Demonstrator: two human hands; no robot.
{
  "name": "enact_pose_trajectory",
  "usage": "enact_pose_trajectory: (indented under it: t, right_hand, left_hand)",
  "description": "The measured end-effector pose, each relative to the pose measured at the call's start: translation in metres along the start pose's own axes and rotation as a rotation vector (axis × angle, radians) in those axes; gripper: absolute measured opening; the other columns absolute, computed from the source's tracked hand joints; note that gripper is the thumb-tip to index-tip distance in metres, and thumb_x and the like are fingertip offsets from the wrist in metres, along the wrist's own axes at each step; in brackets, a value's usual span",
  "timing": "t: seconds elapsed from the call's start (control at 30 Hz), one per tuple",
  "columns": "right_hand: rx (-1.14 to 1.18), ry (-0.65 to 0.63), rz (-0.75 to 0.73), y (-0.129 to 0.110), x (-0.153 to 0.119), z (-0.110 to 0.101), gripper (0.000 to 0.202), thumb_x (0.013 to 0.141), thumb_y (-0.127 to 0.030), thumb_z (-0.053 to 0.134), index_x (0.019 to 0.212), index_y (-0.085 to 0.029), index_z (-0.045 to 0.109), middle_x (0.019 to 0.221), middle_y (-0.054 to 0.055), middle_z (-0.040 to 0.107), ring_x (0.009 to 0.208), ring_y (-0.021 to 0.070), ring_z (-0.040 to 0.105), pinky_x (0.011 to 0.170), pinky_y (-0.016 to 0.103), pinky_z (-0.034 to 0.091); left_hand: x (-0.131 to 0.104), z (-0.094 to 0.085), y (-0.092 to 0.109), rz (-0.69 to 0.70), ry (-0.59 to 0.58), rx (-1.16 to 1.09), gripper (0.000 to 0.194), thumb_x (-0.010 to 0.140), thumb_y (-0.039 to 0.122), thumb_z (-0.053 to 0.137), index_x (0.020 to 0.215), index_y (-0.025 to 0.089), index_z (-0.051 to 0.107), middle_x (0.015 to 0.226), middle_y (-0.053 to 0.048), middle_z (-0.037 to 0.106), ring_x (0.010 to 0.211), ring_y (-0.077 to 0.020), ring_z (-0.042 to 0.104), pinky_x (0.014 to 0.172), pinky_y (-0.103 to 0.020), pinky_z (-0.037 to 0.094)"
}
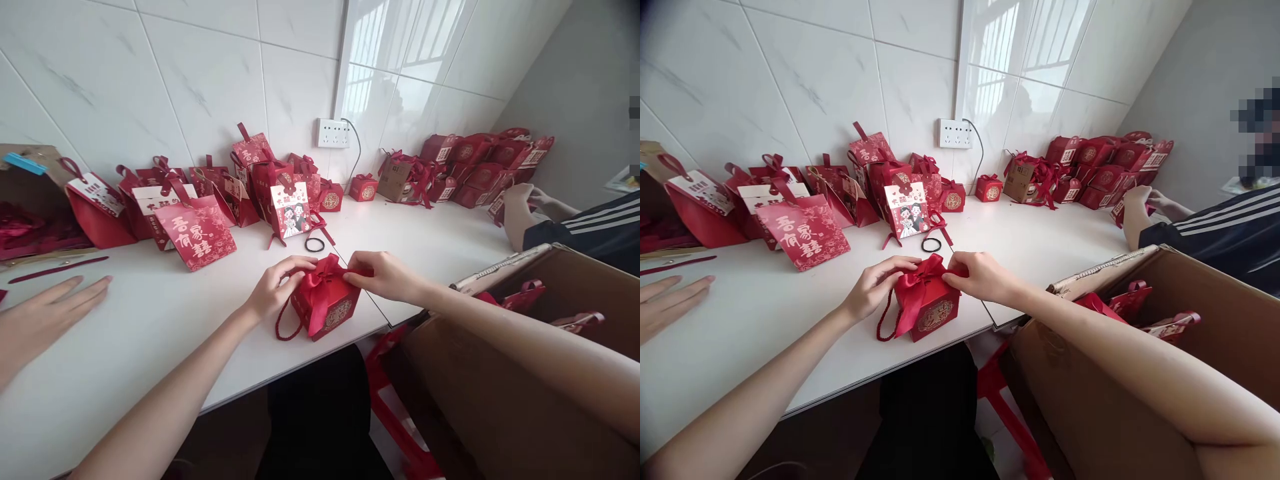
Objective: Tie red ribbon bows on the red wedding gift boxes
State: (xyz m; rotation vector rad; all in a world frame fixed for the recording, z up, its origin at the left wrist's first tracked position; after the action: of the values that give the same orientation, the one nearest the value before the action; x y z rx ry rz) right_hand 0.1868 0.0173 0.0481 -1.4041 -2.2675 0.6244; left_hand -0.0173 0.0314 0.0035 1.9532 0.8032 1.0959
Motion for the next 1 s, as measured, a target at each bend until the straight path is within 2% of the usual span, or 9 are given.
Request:
enact_pose_trajectory:
  t: [0.13, 0.23, 0.4, 0.6, 0.67, 0.73, 0.8, 0.9, 1.0]
  right_hand:
    - [0.232, -0.171, 0.078, -0.001, -0.001, 0.000, 0.031, 0.079, -0.040, 0.052, 0.058, -0.018, 0.045, 0.050, -0.005, 0.045, 0.045, 0.0069, 0.035, 0.044, 0.022, 0.027]
    - [0.390, -0.269, 0.109, -0.003, -0.002, -0.004, 0.034, 0.080, -0.039, 0.053, 0.055, -0.017, 0.049, 0.046, -0.004, 0.048, 0.043, 0.0064, 0.039, 0.045, 0.022, 0.030]
    - [0.716, -0.560, 0.180, -0.004, -0.007, -0.003, 0.030, 0.082, -0.034, 0.050, 0.071, -0.010, 0.065, 0.041, -0.001, 0.054, 0.037, 0.0088, 0.048, 0.047, 0.024, 0.040]
    - [0.644, -1.116, 0.266, 0.001, -0.019, 0.002, 0.032, 0.080, -0.039, 0.056, 0.082, -0.009, 0.069, 0.071, 0.009, 0.071, 0.067, 0.0176, 0.067, 0.064, 0.028, 0.052]
    - [0.557, -1.198, 0.245, 0.005, -0.020, 0.000, 0.039, 0.078, -0.047, 0.059, 0.086, -0.010, 0.070, 0.085, 0.011, 0.071, 0.079, 0.0183, 0.067, 0.072, 0.028, 0.051]
    - [0.515, -1.157, 0.231, 0.010, -0.017, -0.003, 0.056, 0.075, -0.063, 0.054, 0.086, -0.010, 0.070, 0.093, 0.013, 0.069, 0.084, 0.0192, 0.065, 0.075, 0.029, 0.050]
    - [0.506, -0.998, 0.303, 0.017, -0.010, -0.005, 0.080, 0.070, -0.081, 0.033, 0.074, -0.010, 0.068, 0.087, 0.015, 0.068, 0.076, 0.0202, 0.063, 0.069, 0.031, 0.050]
    - [0.384, -0.537, 0.477, 0.030, 0.005, -0.007, 0.088, 0.070, -0.084, 0.005, 0.055, -0.013, 0.056, 0.069, 0.014, 0.063, 0.062, 0.0183, 0.058, 0.056, 0.031, 0.047]
    - [0.284, -0.126, 0.429, 0.029, 0.016, -0.009, 0.074, 0.080, -0.074, 0.017, 0.071, -0.013, 0.059, 0.084, 0.014, 0.063, 0.073, 0.0192, 0.058, 0.057, 0.028, 0.047]
  left_hand:
    - [-0.003, 0.002, 0.004, -0.059, 0.066, -0.040, 0.038, 0.090, 0.046, 0.035, 0.095, 0.018, 0.060, 0.119, -0.009, 0.060, 0.114, -0.0242, 0.052, 0.098, -0.036, 0.039]
    - [-0.005, 0.005, 0.008, -0.027, -0.001, -0.087, 0.042, 0.084, 0.055, 0.041, 0.095, 0.018, 0.055, 0.124, -0.011, 0.056, 0.116, -0.0271, 0.050, 0.097, -0.039, 0.039]
    - [-0.004, 0.003, 0.008, -0.069, -0.010, -0.038, 0.015, 0.078, 0.033, 0.057, 0.080, 0.018, 0.053, 0.123, -0.009, 0.056, 0.116, -0.0264, 0.050, 0.099, -0.039, 0.036]
    - [0.000, -0.002, 0.003, -0.121, 0.048, -0.127, 0.016, 0.079, 0.032, 0.056, 0.075, 0.016, 0.055, 0.112, -0.009, 0.058, 0.105, -0.0236, 0.055, 0.086, -0.035, 0.043]
    - [0.002, -0.005, 0.003, -0.124, 0.073, -0.080, 0.016, 0.079, 0.032, 0.056, 0.078, 0.016, 0.056, 0.105, -0.007, 0.059, 0.100, -0.0208, 0.055, 0.082, -0.031, 0.043]
    - [0.004, -0.011, 0.006, -0.134, 0.080, -0.015, 0.018, 0.078, 0.034, 0.056, 0.081, 0.017, 0.057, 0.093, -0.004, 0.058, 0.089, -0.0173, 0.055, 0.075, -0.027, 0.043]
    - [0.005, -0.017, 0.009, -0.161, 0.030, 0.012, 0.020, 0.077, 0.036, 0.057, 0.080, 0.017, 0.056, 0.079, -0.001, 0.055, 0.075, -0.0138, 0.052, 0.066, -0.025, 0.041]
    - [0.006, -0.025, 0.015, -0.219, -0.123, -0.011, 0.022, 0.077, 0.039, 0.058, 0.076, 0.016, 0.056, 0.067, 0.002, 0.050, 0.063, -0.0109, 0.047, 0.059, -0.023, 0.038]
    - [0.005, -0.031, 0.019, -0.234, -0.231, 0.015, 0.024, 0.074, 0.039, 0.062, 0.075, 0.016, 0.060, 0.059, 0.004, 0.044, 0.055, -0.0089, 0.041, 0.052, -0.022, 0.034]
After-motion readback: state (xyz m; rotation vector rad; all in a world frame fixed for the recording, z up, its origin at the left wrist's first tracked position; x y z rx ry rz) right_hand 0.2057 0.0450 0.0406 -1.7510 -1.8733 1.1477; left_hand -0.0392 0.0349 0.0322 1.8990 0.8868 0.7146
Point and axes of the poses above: each hand's wrist, its own x-axis towards the middle knuckle, its own z-axis out of the palm, y = z × x, the point moved 3 cm from there along x, towards the middle knuckle
